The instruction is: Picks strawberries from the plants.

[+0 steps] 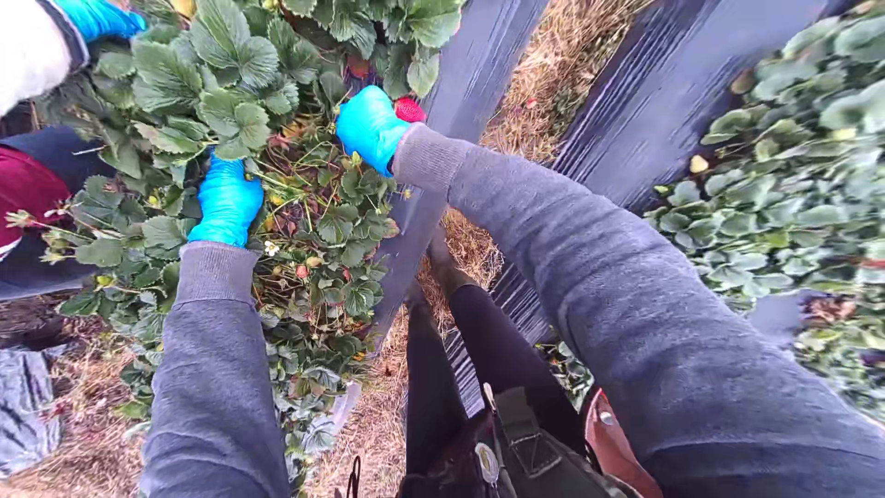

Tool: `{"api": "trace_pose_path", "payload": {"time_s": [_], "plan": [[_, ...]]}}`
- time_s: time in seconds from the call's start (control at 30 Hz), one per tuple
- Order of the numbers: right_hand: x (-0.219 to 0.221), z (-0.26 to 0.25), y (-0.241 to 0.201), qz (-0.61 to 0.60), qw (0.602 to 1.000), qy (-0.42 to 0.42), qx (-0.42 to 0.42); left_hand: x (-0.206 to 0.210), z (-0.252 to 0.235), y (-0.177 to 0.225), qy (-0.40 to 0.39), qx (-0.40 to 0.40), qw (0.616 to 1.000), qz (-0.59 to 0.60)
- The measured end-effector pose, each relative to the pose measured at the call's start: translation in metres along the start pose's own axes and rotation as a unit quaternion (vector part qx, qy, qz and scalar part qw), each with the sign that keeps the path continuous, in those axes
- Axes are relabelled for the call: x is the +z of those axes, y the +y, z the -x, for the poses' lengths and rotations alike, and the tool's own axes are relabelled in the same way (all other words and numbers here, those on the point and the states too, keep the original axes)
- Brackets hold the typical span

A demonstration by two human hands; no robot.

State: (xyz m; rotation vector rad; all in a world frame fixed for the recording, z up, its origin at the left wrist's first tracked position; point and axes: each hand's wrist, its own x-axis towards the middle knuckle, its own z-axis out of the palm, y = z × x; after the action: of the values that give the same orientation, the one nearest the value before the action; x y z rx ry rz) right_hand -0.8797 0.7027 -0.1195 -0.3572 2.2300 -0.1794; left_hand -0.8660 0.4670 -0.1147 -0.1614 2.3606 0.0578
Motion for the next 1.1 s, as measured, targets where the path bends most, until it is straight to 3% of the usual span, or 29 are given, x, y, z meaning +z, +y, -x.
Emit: {"api": "trace_pose_path", "payload": {"time_s": [0.1, 0.17, 0.23, 0.33, 0.4, 0.47, 0.5, 0.53, 0.6, 0.67, 0.73, 0.83, 0.87, 0.9, 0.97, 1.0, 1.03, 1.1], "plan": [[0.003, -0.013, 0.002, -0.127, 0.991, 0.023, 0.029, 0.001, 0.001, 0.003, 0.011, 0.009, 1.000, -0.019], [0.004, -0.011, 0.008, -0.110, 0.994, 0.026, -0.007, 0.000, 0.003, 0.006, 0.011, 0.009, 1.000, -0.024], [0.010, 0.011, 0.010, -0.095, 0.995, 0.038, -0.014, 0.000, 0.003, 0.006, 0.016, 0.013, 0.999, -0.029], [0.035, 0.049, 0.018, -0.239, 0.970, 0.032, -0.003, 0.003, 0.003, 0.005, 0.019, 0.018, 0.999, -0.027], [0.061, 0.063, 0.030, -0.430, 0.902, 0.039, 0.022, 0.002, 0.003, 0.009, 0.013, 0.006, 1.000, -0.024], [0.094, 0.080, 0.042, -0.634, 0.764, 0.103, 0.058, 0.001, 0.004, 0.007, 0.002, -0.004, 0.999, -0.032], [0.100, 0.088, 0.053, -0.674, 0.721, 0.136, 0.087, 0.001, 0.002, 0.006, 0.005, -0.005, 0.999, -0.033], [0.099, 0.096, 0.064, -0.651, 0.730, 0.164, 0.128, 0.002, 0.001, 0.006, 0.009, -0.004, 0.999, -0.032], [0.078, 0.100, 0.076, -0.484, 0.828, 0.209, 0.192, 0.005, 0.000, 0.005, 0.009, -0.006, 0.999, -0.034], [0.052, 0.076, 0.070, -0.296, 0.912, 0.187, 0.214, 0.004, 0.000, 0.006, 0.005, -0.010, 0.999, -0.037], [0.041, 0.043, 0.061, -0.215, 0.947, 0.120, 0.207, 0.001, 0.001, 0.008, 0.006, -0.010, 0.999, -0.040], [0.038, 0.032, 0.067, -0.268, 0.947, 0.072, 0.162, -0.002, 0.001, 0.012, 0.003, -0.007, 0.998, -0.057], [0.041, 0.038, 0.076, -0.345, 0.927, 0.068, 0.128, -0.002, 0.002, 0.013, 0.001, -0.003, 0.998, -0.063], [0.046, 0.046, 0.085, -0.478, 0.873, 0.079, 0.067, -0.004, 0.003, 0.015, 0.001, 0.003, 0.998, -0.069], [0.059, 0.076, 0.082, -0.750, 0.655, 0.069, -0.061, -0.010, 0.010, 0.020, -0.004, 0.016, 0.996, -0.085], [0.062, 0.093, 0.078, -0.815, 0.566, 0.044, -0.113, -0.017, 0.017, 0.027, -0.003, 0.024, 0.996, -0.081], [0.064, 0.110, 0.073, -0.848, 0.508, 0.020, -0.149, -0.022, 0.029, 0.035, 0.008, 0.033, 0.997, -0.064], [0.067, 0.143, 0.058, -0.887, 0.435, -0.009, -0.152, -0.026, 0.070, 0.049, 0.062, 0.048, 0.997, 0.028]]}}
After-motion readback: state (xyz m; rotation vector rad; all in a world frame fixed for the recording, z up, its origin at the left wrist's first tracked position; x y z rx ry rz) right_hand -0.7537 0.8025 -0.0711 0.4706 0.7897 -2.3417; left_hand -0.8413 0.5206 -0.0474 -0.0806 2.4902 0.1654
